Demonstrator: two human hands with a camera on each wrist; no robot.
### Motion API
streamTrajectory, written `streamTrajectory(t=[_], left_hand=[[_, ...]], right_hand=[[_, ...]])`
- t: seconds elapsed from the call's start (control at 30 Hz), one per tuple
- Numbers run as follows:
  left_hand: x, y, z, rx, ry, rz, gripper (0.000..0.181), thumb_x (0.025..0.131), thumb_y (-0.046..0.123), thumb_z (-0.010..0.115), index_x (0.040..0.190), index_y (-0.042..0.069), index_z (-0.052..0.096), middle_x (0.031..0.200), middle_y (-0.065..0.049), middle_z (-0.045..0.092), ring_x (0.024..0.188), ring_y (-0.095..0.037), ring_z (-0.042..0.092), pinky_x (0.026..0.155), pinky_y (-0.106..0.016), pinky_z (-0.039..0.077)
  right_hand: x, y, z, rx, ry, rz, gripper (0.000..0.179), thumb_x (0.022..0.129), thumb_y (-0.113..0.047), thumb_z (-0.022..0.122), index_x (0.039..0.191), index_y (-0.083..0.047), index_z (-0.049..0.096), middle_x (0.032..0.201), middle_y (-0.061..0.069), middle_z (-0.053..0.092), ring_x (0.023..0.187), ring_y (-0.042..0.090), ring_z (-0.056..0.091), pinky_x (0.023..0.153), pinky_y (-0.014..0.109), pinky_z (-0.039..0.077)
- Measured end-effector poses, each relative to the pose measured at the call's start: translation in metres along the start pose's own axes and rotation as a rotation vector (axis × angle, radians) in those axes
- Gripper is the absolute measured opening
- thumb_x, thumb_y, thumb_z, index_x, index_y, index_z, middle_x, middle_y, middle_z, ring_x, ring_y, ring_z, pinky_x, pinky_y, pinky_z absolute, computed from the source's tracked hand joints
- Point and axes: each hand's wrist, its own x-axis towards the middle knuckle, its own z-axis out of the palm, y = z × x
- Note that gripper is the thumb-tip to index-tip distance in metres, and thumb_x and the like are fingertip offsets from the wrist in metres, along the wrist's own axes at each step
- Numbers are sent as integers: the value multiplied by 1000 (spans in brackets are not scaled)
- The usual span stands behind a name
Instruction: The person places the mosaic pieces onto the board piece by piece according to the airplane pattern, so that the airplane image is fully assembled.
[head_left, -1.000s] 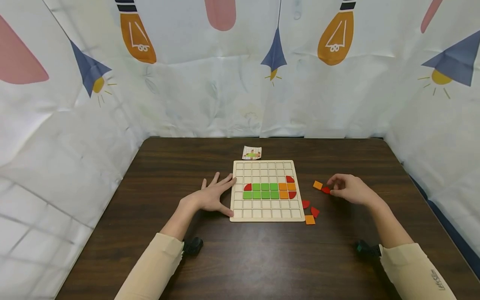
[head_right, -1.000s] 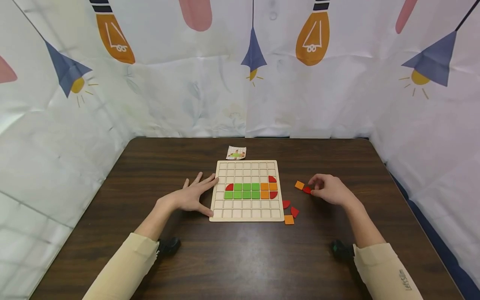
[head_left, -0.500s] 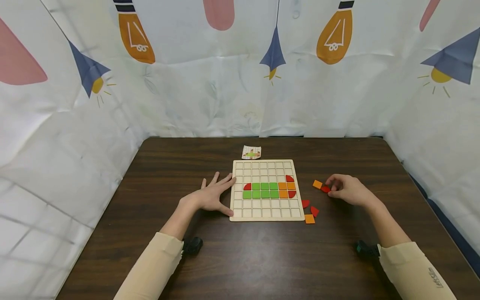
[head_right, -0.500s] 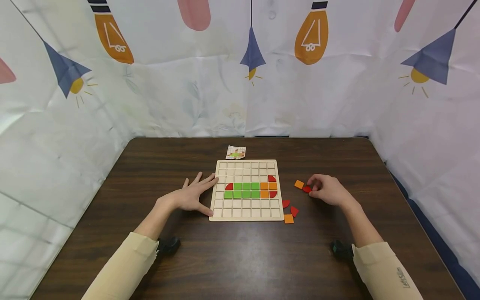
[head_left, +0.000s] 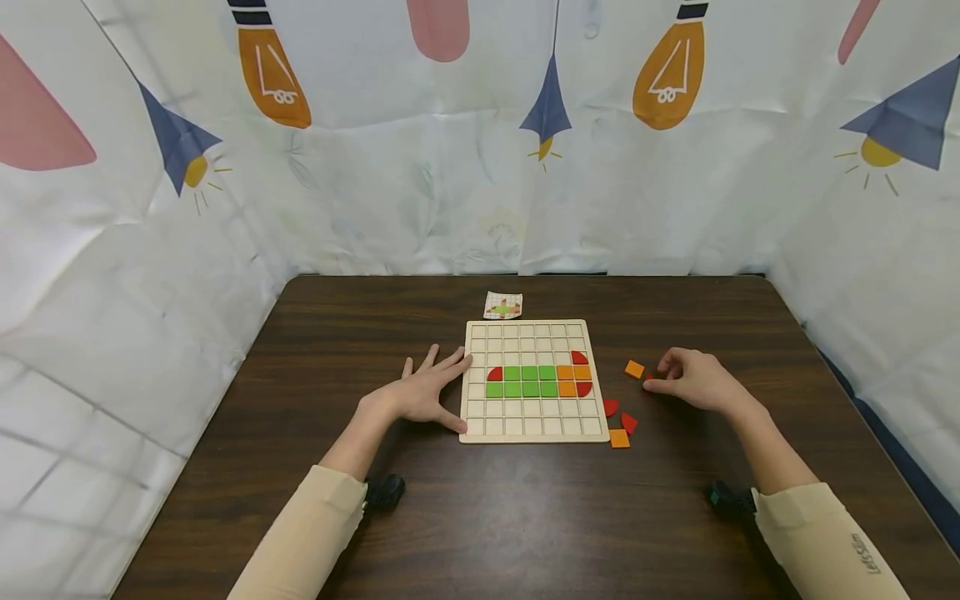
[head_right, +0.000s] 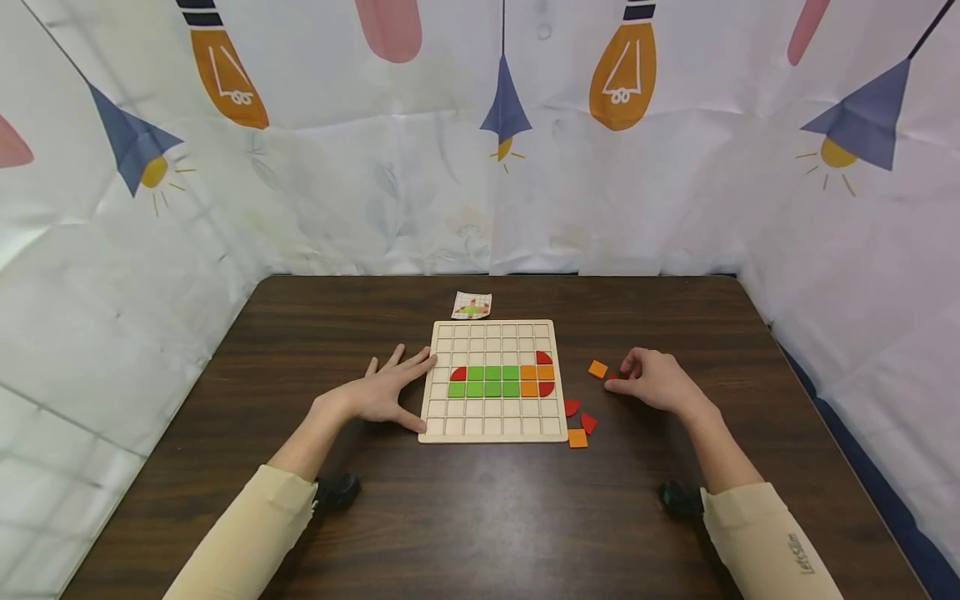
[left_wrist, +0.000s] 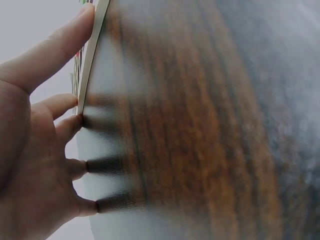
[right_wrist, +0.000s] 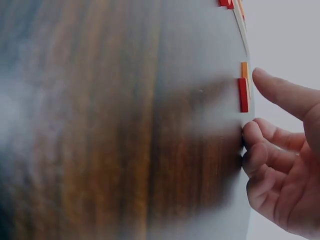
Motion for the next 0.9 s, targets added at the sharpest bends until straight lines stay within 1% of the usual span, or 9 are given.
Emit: streamTrajectory(t=[0.07, 0.2, 0.3, 0.4, 0.47, 0.6, 0.73, 0.9], left_hand=[[0, 0, 0, -1, -1, 0, 116, 80, 54, 85, 167, 19, 16, 172, -5, 3, 154, -41, -13, 113, -74, -8], [0, 0, 0, 1, -1, -2, 116, 80, 55, 85, 167, 20, 16, 172, -4, 3, 154, -41, -13, 113, -74, -8], [0, 0, 0, 4, -2, -3, 116, 80, 55, 85, 167, 21, 16, 172, -3, 2, 154, -40, -13, 113, -73, -8], [0, -1, 0, 4, -2, -2, 116, 81, 55, 85, 167, 21, 16, 172, -3, 2, 154, -40, -14, 113, -73, -9], [0, -1, 0, 6, -3, -2, 116, 81, 55, 85, 167, 21, 16, 172, -3, 2, 154, -40, -14, 113, -73, -9], [0, -1, 0, 1, -1, -2, 116, 80, 55, 85, 167, 20, 16, 172, -4, 2, 154, -40, -13, 113, -73, -8], [-1, 0, 0, -2, -1, -1, 116, 80, 55, 85, 167, 20, 16, 172, -4, 2, 154, -40, -13, 113, -73, -9], [-1, 1, -1, -3, -5, -1, 116, 80, 55, 85, 167, 20, 17, 172, -4, 2, 154, -40, -13, 113, -73, -9]], right_hand=[[-1, 0, -1, 6, -13, -22, 43, 92, -37, 79, 110, -3, 61, 83, 3, 61, 68, 19, 52, 62, 34, 43], [-2, 0, -4, 20, -52, -87, 35, 92, -22, 79, 116, -4, 61, 85, 3, 59, 69, 19, 51, 63, 34, 42], [-3, 0, -6, 30, -75, -125, 31, 91, -12, 78, 119, -5, 65, 89, 3, 58, 72, 19, 51, 63, 35, 43], [-3, -1, -7, 42, -86, -146, 27, 91, -6, 77, 117, -5, 70, 90, 4, 58, 72, 20, 51, 62, 34, 43], [-2, 0, -6, 43, -79, -144, 24, 91, -5, 77, 114, -6, 72, 89, 3, 58, 71, 19, 52, 62, 33, 44], [0, 1, -4, 20, -71, -142, 19, 92, -8, 77, 110, -6, 72, 85, 2, 59, 70, 18, 52, 62, 32, 44], [1, 3, -2, -9, -79, -143, 19, 93, -14, 77, 108, -5, 69, 84, 0, 59, 69, 17, 53, 63, 32, 45], [2, 2, -2, 5, -86, -147, 21, 93, -17, 77, 107, -3, 68, 84, -1, 63, 69, 17, 55, 63, 32, 47]])
